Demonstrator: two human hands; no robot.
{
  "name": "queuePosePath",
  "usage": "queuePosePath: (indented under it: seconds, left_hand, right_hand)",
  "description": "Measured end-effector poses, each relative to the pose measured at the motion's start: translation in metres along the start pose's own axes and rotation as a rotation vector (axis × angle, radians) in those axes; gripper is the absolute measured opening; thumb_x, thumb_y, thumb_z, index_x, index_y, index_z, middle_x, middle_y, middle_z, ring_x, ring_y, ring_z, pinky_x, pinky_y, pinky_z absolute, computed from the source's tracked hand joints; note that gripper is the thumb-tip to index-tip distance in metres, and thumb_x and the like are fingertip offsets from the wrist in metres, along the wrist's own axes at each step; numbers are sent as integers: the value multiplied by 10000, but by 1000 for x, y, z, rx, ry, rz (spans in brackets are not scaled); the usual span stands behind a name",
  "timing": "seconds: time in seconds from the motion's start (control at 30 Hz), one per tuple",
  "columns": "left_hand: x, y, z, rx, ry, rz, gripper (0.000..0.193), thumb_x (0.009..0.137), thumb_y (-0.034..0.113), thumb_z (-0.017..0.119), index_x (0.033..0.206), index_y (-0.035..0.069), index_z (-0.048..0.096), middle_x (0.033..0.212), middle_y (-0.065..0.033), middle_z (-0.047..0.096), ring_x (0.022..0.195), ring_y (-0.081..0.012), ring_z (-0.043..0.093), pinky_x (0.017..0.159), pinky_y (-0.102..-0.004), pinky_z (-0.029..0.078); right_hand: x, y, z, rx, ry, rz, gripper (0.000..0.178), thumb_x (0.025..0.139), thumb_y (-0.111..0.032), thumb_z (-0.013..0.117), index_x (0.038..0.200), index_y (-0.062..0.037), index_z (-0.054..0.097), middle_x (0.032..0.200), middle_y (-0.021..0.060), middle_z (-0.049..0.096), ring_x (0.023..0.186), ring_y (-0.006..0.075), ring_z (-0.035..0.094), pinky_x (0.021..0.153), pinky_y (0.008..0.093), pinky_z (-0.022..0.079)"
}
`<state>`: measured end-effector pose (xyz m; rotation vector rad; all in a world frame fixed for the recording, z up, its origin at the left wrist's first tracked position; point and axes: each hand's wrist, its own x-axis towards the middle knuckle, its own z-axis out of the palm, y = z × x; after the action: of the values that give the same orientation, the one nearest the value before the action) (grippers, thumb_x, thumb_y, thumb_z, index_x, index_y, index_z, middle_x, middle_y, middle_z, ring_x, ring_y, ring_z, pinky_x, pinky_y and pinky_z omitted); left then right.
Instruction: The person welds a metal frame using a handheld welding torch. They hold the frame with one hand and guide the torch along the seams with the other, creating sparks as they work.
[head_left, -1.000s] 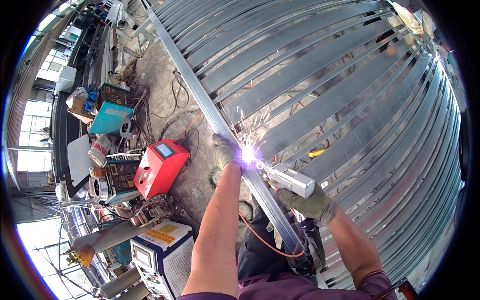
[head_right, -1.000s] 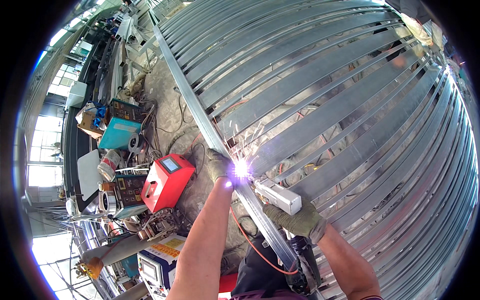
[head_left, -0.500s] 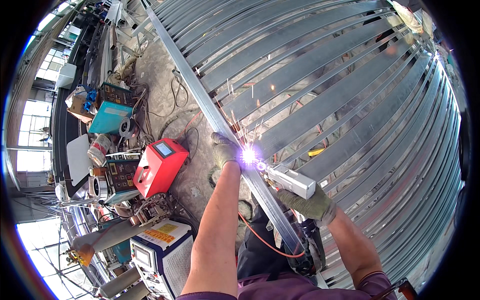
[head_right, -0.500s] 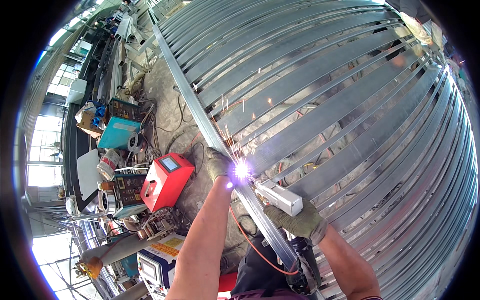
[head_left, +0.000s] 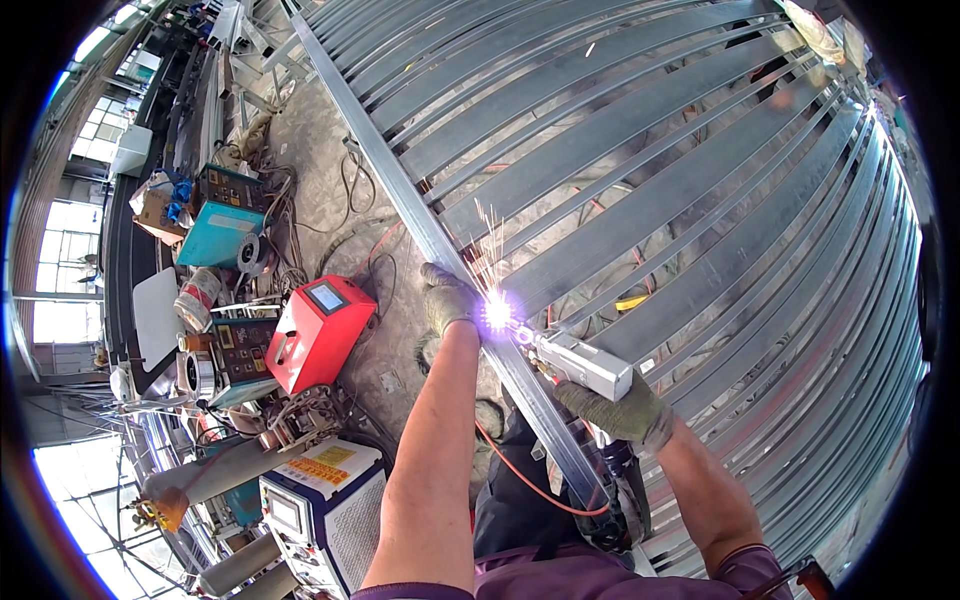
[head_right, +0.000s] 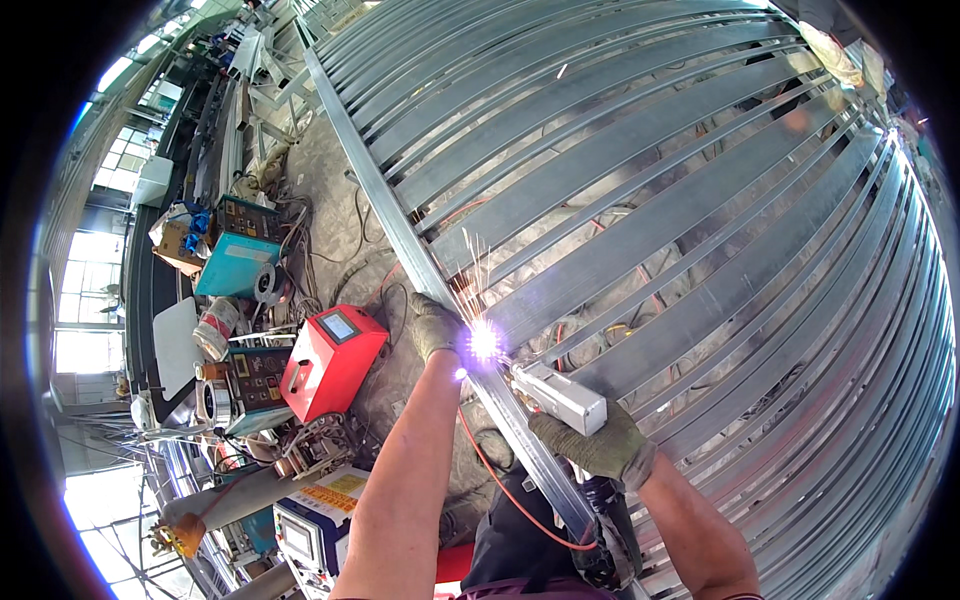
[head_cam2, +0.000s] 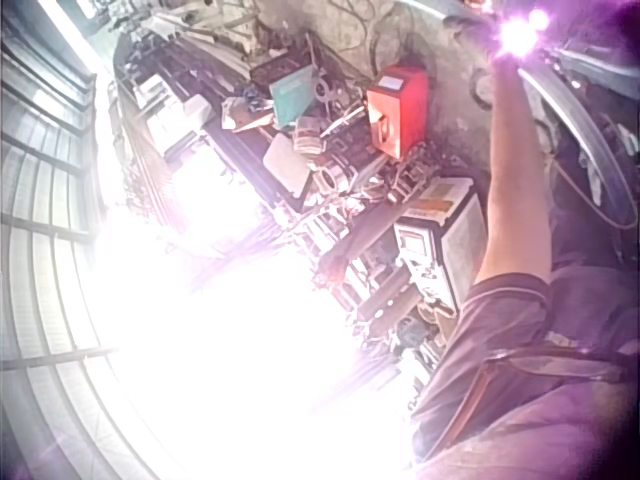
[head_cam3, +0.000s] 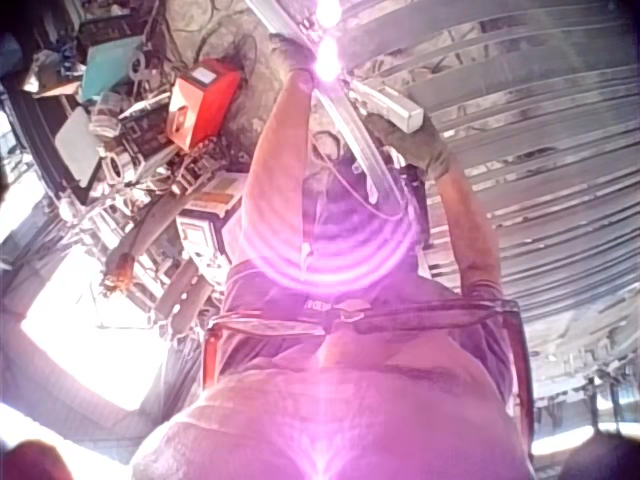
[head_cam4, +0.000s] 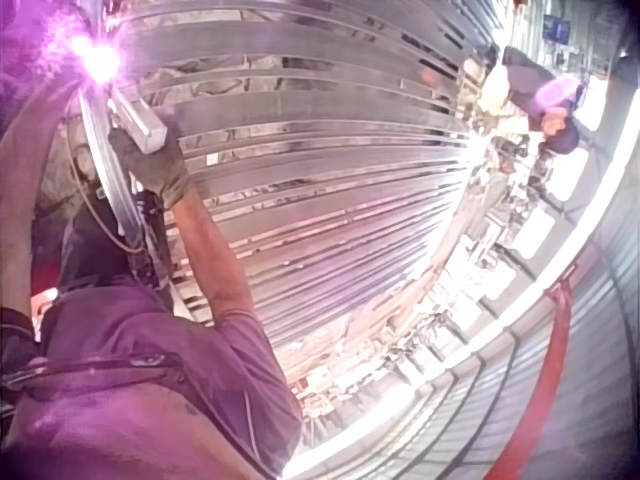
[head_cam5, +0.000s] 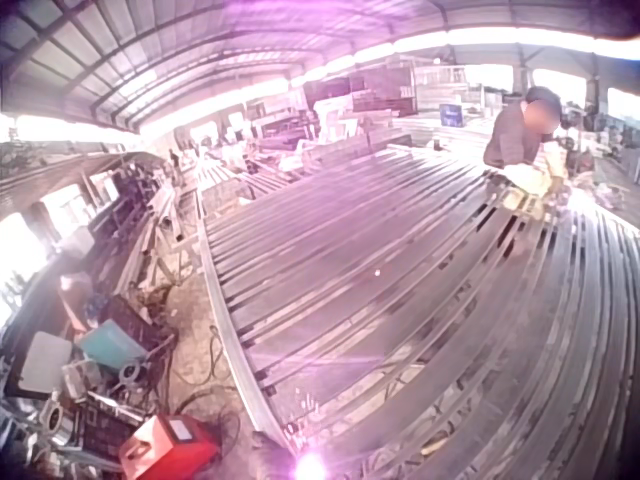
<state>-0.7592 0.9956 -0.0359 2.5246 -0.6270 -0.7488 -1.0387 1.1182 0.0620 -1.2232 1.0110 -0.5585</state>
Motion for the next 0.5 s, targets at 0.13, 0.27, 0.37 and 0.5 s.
queuePosePath:
  seconds: [0.13, 0.27, 0.37, 0.5]
  left_hand:
    - [4, -5, 3, -42, 51, 2, 927, 1084, 656, 138, 1272, -76, 675, 1270, -325, 689, 1242, -474, 637, 1082, -512, 493]
    - [15, -16, 8, -29, 87, 13, 916, 1084, 658, 158, 1280, -75, 670, 1282, -322, 685, 1250, -477, 630, 1088, -511, 484]
    - [5, -8, 10, -68, 76, 5, 870, 1092, 629, 170, 1295, -64, 656, 1275, -317, 688, 1232, -476, 639, 1075, -512, 489]
    - [7, -5, 5, -69, 19, -35, 692, 1126, 506, 187, 1413, 5, 568, 1260, -281, 709, 1183, -445, 678, 1035, -507, 511]
  right_hand:
    - [-1, -3, 1, 37, 13, 7, 452, 952, -310, 808, 1319, -78, 680, 1107, 86, 763, 1004, 151, 730, 844, 320, 591]
    - [1, 3, -1, -34, -31, -20, 528, 949, -149, 815, 1401, -13, 580, 1285, 103, 707, 1130, 140, 665, 939, 307, 567]
    - [-2, 15, 0, -27, 23, -69, 496, 944, -196, 818, 1369, -38, 615, 1227, 94, 726, 1080, 143, 690, 902, 309, 578]
    - [-5, 14, 2, 8, 35, -28, 431, 942, -304, 819, 1298, -87, 710, 1098, 74, 776, 976, 145, 743, 822, 313, 601]
